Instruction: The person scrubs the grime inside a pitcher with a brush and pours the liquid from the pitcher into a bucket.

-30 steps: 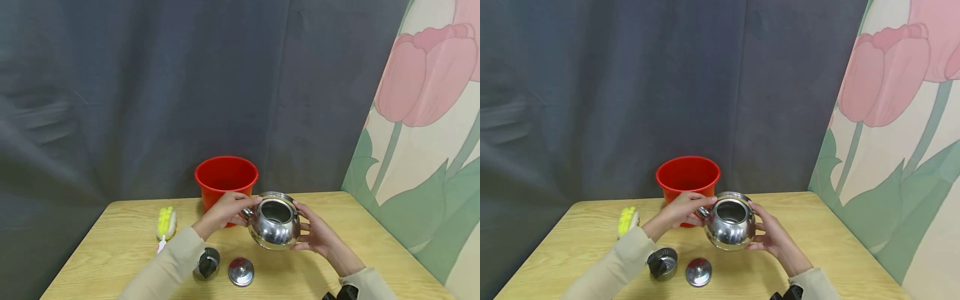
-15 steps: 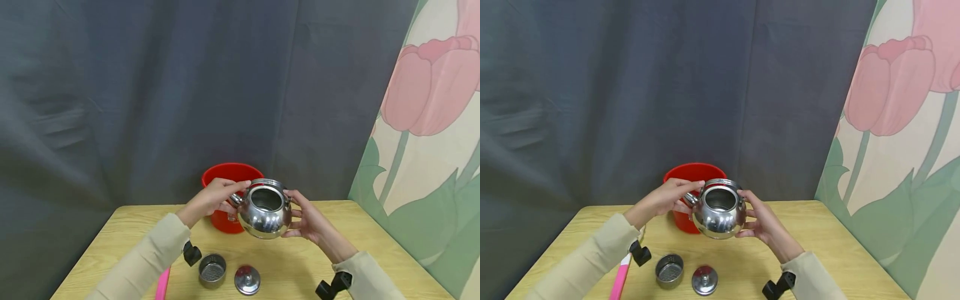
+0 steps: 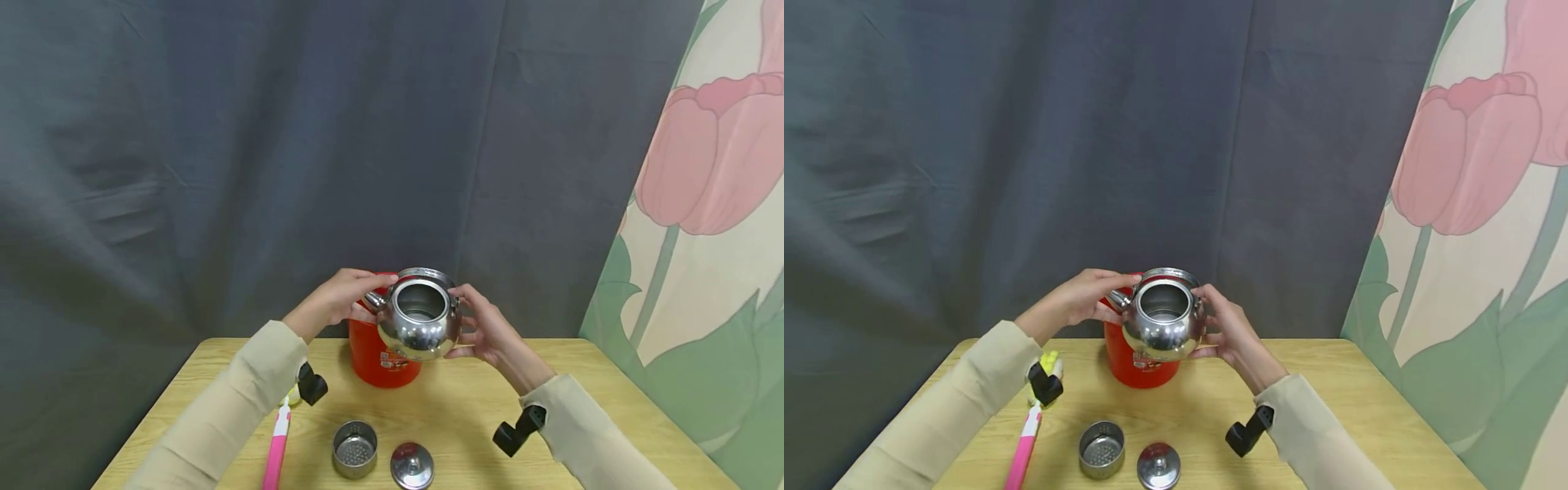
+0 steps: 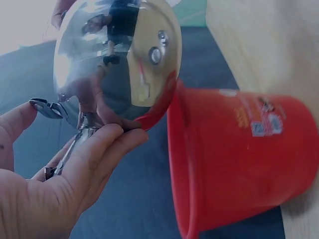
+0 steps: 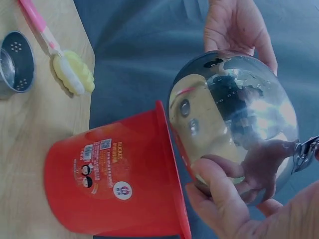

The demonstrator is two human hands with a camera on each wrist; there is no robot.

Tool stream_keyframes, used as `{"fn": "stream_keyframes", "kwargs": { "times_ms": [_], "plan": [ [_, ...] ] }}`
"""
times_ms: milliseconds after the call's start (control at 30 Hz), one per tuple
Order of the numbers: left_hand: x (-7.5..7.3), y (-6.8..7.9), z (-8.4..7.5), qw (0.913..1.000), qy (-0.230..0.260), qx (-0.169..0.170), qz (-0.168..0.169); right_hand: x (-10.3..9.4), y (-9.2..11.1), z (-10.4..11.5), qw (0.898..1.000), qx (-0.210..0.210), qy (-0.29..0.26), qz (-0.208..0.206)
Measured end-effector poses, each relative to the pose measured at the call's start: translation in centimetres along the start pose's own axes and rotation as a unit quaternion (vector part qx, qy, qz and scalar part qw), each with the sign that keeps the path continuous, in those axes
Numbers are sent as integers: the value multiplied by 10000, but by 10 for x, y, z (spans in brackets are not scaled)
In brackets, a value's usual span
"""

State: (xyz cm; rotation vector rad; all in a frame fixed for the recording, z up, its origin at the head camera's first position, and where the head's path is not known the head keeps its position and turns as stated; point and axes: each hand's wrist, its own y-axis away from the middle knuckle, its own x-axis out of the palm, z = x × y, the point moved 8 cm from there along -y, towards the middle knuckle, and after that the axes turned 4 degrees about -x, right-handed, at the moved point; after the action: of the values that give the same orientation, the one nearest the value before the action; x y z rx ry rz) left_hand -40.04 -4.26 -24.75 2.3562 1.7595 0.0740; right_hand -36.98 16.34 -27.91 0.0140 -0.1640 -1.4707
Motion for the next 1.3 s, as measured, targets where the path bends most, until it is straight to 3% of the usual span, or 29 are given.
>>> {"fn": "stream_keyframes", "kwargs": {
  "times_ms": [333, 667, 967, 1300],
  "plan": [
    [-19, -17, -15, 9997, 94, -193, 111, 11, -34, 18, 9999, -92, 106, -7],
    [-36, -32, -11, 9991, 161, -396, -8, 17, -62, 25, 9987, 93, 482, 102],
    [-49, -43, -9, 9988, 65, -434, -238, 22, -82, 27, 9993, -61, 340, 154],
    [-50, -60, 9, 9978, 344, -291, -491, 17, -98, 9, 9988, -269, 402, 65]
  ]
}}
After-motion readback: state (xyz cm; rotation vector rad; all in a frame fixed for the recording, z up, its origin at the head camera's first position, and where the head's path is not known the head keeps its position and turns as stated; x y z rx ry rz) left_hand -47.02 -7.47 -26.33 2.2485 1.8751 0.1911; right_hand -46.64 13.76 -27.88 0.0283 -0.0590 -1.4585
